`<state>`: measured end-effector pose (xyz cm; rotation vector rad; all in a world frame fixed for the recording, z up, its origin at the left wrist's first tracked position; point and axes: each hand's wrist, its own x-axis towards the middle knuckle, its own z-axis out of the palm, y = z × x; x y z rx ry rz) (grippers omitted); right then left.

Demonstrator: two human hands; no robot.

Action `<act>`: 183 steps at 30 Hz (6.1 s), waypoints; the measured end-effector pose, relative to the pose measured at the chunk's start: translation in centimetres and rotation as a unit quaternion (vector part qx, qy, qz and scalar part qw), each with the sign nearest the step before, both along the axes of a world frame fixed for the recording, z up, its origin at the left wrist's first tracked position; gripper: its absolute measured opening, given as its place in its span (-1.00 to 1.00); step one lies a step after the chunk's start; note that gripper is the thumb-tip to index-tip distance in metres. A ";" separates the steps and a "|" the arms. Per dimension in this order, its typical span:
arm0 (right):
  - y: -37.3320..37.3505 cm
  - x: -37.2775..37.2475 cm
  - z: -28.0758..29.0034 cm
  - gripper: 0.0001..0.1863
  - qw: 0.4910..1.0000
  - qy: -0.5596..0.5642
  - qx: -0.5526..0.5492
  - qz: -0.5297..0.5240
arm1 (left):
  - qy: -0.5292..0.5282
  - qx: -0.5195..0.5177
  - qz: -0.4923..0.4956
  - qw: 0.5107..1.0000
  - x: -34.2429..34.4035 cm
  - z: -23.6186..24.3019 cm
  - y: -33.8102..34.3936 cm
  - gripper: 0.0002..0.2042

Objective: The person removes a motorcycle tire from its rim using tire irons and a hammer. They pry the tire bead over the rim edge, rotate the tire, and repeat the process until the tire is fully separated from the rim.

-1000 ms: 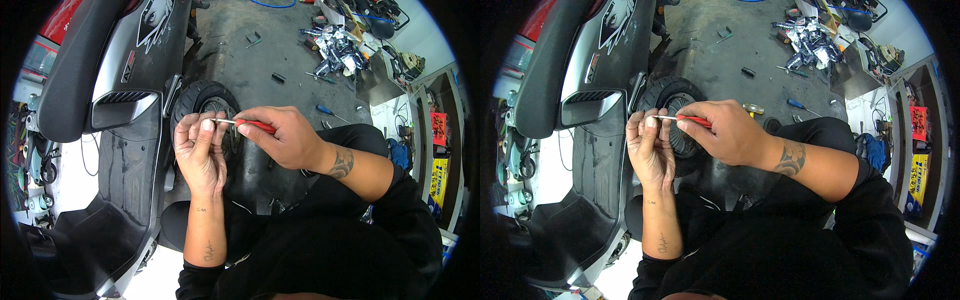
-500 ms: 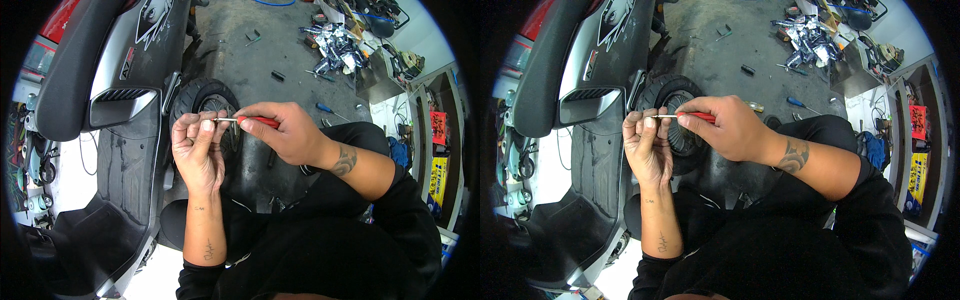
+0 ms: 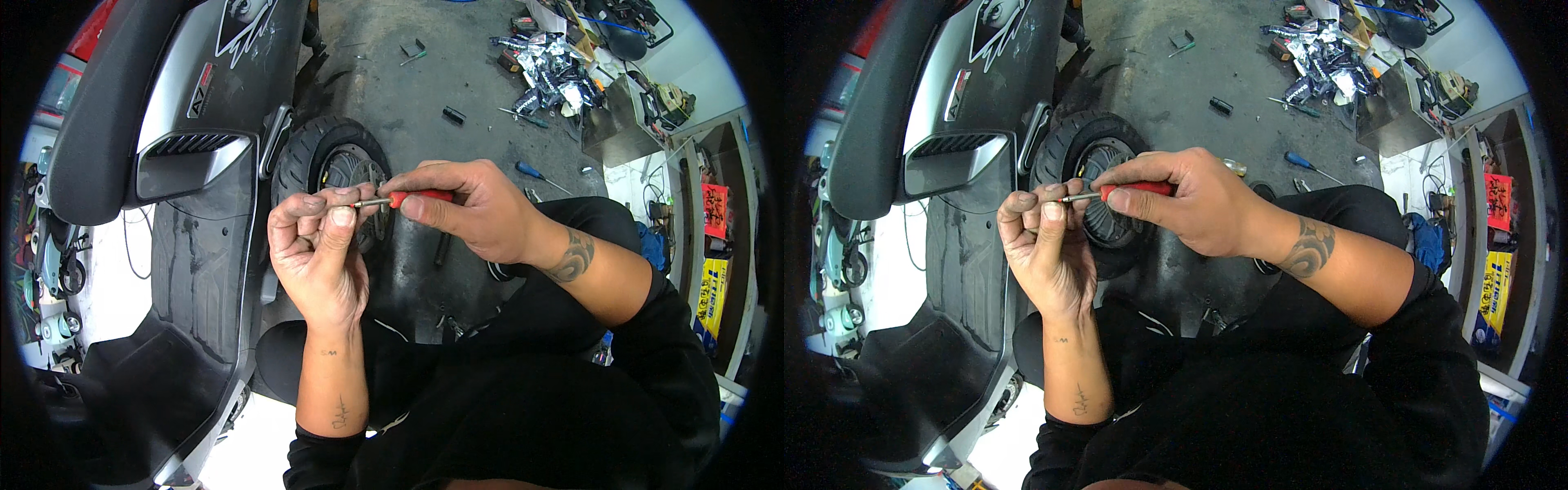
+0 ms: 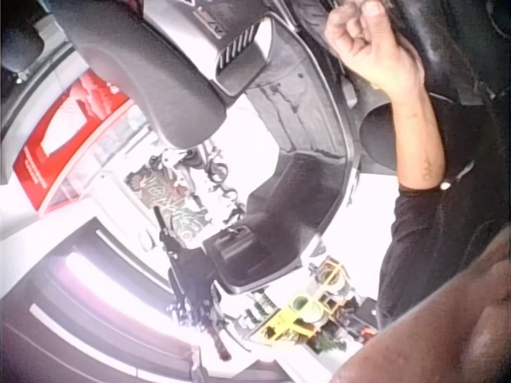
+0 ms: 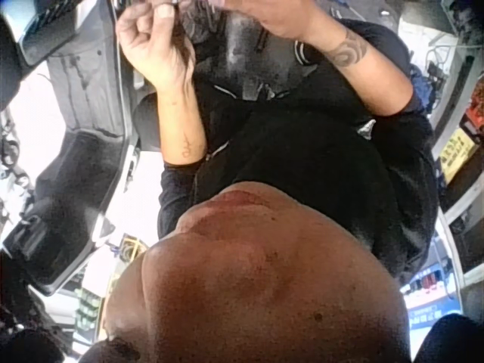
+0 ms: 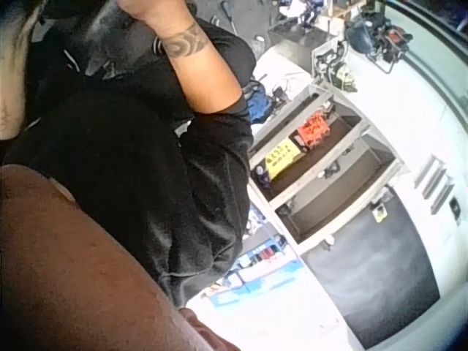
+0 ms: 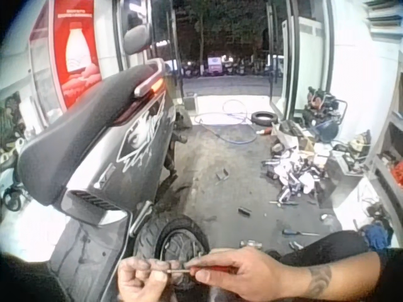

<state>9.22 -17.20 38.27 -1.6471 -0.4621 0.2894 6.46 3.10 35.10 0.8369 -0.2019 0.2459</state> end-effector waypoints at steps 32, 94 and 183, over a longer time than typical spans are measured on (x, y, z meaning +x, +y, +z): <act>8.7 1.3 -14.0 -0.71 0.941 -0.129 -0.249 -0.187 | 0.386 -0.209 0.035 0.898 4.9 -15.1 2.8 -0.76; 1.2 17.2 -4.5 -0.64 0.969 -0.130 -0.175 0.117 | 0.399 -0.165 0.400 0.808 12.1 -21.3 0.6 -0.85; 0.0 13.5 -5.9 -0.62 0.893 0.025 -0.387 0.228 | 0.391 -0.151 0.384 0.823 10.9 -18.9 -2.8 -0.73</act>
